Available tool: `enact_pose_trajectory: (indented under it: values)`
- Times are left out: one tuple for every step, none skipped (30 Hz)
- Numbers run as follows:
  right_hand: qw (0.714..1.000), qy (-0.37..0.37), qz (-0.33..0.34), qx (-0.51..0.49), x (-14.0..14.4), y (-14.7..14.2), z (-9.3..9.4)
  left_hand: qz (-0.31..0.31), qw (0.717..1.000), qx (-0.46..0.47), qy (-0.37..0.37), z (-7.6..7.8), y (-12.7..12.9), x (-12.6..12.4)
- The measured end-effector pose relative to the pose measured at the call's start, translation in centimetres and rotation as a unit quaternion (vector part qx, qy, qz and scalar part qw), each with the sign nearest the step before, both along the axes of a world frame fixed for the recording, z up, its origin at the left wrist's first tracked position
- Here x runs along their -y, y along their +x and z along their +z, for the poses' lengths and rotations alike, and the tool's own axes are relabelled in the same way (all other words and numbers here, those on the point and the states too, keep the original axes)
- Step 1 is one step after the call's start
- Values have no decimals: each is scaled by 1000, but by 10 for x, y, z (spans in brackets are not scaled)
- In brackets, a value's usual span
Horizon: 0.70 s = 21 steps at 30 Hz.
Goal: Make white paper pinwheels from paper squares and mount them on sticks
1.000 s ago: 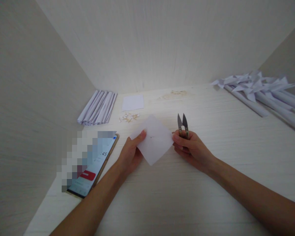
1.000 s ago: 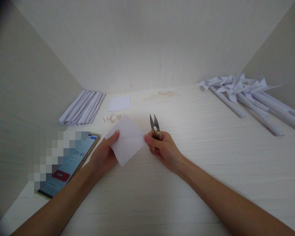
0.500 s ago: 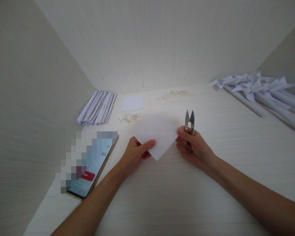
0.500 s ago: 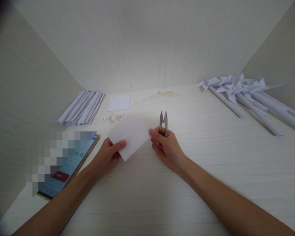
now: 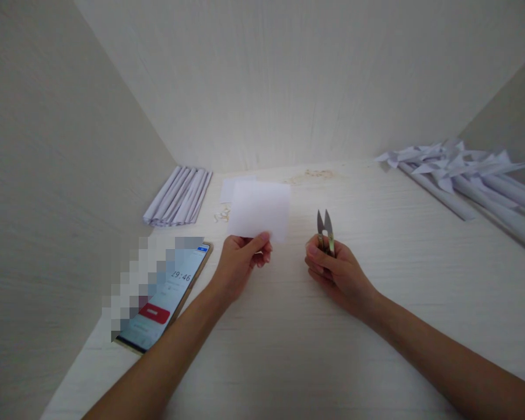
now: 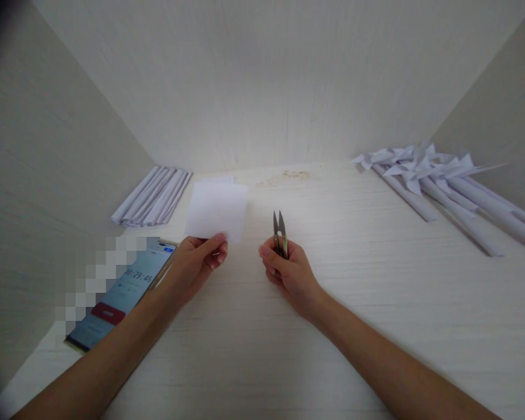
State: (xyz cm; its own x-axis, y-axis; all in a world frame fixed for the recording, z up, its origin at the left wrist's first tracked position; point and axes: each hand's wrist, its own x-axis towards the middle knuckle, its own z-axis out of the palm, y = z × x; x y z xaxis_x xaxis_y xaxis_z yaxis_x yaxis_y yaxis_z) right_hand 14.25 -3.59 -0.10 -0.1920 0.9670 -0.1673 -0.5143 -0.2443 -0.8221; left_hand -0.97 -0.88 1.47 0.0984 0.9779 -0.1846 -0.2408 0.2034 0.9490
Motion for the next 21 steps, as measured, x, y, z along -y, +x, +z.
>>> enact_pose_trajectory:
  values:
    - [1000,3,-2,3,0,-1,0,1,1000,7,5,3,2,-2]
    - [1000,5,-4,5,1,-1,0,2,1000,11,12,6,4,-4]
    - [1000,8,-6,7,1,-2,0,4,1000,14,19,9,6,-7]
    - [1000,11,-9,8,0,-2,0,8,1000,15,25,11,9,-9]
    - [1000,12,-12,10,0,-2,0,14,999,15,31,12,11,-11]
    - [1000,13,-12,12,0,-2,0,21,999,14,37,13,14,-13]
    - [1000,14,-8,15,0,-2,0,26,999,11,42,14,17,-14]
    - [1000,17,1,17,0,-1,0,29,998,7,48,14,20,-15]
    - [1000,19,12,18,0,-1,0,29,998,1,55,14,23,-15]
    - [999,19,23,16,0,0,0,26,998,-5,63,14,25,-15]
    - [999,17,33,11,0,0,-1,21,997,-13,69,14,27,-15]
    - [999,13,38,5,0,1,-1,15,997,-20,73,13,29,-15]
    - [999,9,38,0,1,1,-1,8,997,-25,75,13,30,-14]
    - [999,6,36,-2,1,1,-1,2,997,-29,75,13,31,-14]
    - [999,6,32,0,1,2,-2,-5,997,-31,75,13,31,-13]
    - [1000,11,28,4,1,2,-2,-10,997,-31,75,13,32,-13]
    - [1000,18,24,10,1,2,-3,-12,997,-29,76,12,31,-13]
    - [999,25,21,17,1,2,-3,-12,997,-26,77,11,31,-13]
    - [999,32,23,25,1,3,-4,-10,997,-22,78,11,31,-13]
    - [998,37,29,34,1,3,-4,-9,997,-17,77,10,30,-13]
    - [997,42,39,44,2,3,-4,-10,997,-12,75,10,30,-14]
